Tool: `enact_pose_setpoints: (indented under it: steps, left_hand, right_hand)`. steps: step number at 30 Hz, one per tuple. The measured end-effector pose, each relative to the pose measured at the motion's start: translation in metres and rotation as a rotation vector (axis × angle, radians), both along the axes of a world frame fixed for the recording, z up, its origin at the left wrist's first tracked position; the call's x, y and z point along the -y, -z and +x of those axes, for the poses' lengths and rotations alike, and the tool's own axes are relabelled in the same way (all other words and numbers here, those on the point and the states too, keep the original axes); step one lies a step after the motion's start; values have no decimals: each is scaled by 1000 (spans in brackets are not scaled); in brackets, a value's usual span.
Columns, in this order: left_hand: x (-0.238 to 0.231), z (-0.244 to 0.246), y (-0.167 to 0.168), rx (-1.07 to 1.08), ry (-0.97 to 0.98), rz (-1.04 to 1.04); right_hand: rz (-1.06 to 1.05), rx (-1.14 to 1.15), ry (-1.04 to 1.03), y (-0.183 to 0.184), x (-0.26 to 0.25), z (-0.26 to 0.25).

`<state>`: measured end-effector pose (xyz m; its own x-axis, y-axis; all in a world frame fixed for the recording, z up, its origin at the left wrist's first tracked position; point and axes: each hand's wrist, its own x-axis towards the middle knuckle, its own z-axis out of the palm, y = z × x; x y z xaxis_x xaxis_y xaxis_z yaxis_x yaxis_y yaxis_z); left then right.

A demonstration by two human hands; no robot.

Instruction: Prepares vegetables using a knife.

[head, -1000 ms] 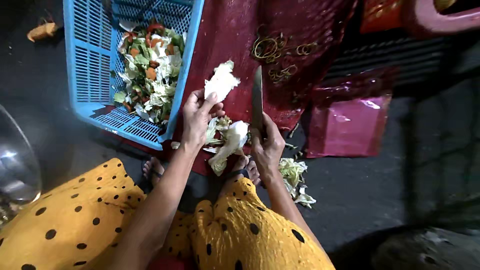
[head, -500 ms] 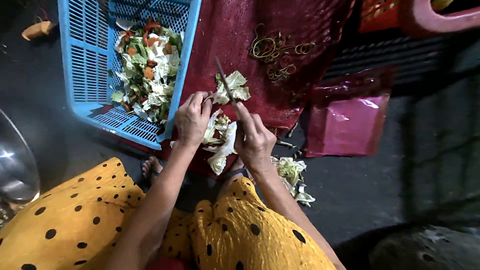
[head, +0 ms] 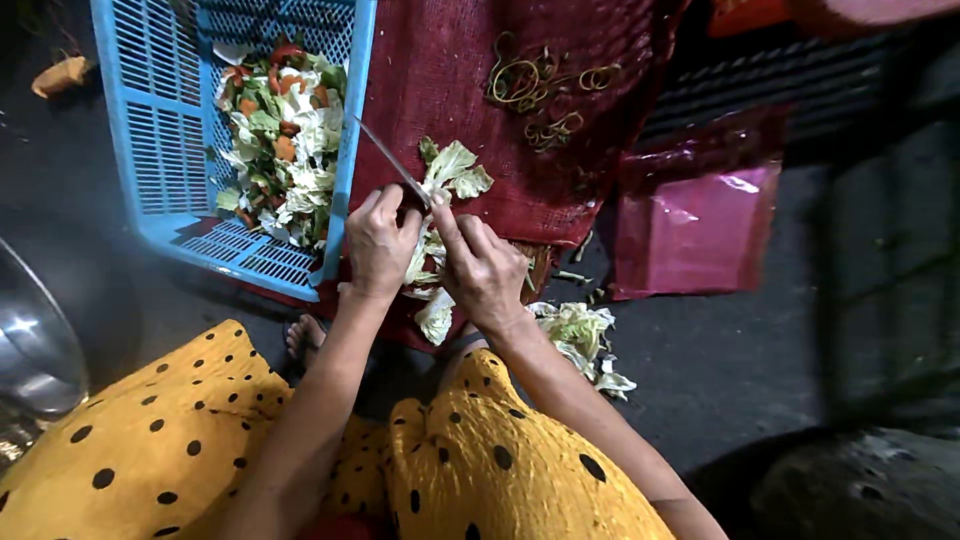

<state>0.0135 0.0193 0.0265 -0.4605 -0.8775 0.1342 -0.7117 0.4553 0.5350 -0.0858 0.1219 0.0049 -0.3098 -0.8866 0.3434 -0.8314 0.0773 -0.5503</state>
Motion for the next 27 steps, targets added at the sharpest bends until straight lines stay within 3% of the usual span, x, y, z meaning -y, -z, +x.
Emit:
enact_pose_setpoints:
  steps: [5, 12, 14, 20, 24, 27]
  left_hand:
    - [-4, 2, 7, -103, 1, 51]
    - [16, 5, -14, -313, -39, 94]
    - [21, 7, -21, -359, -109, 195]
    - [28, -12, -46, -784, -535, 875]
    - [30, -18, -62, -932, -604, 994]
    - [21, -20, -47, -923, -625, 1014]
  right_hand:
    - [32, 37, 38, 14, -14, 1]
    - [458, 108, 112, 49, -75, -19]
    - [452, 117, 185, 43, -84, -21]
    - [303, 312, 262, 31, -67, -23]
    - [237, 459, 266, 29, -53, -24]
    - [207, 471, 279, 31, -54, -24]
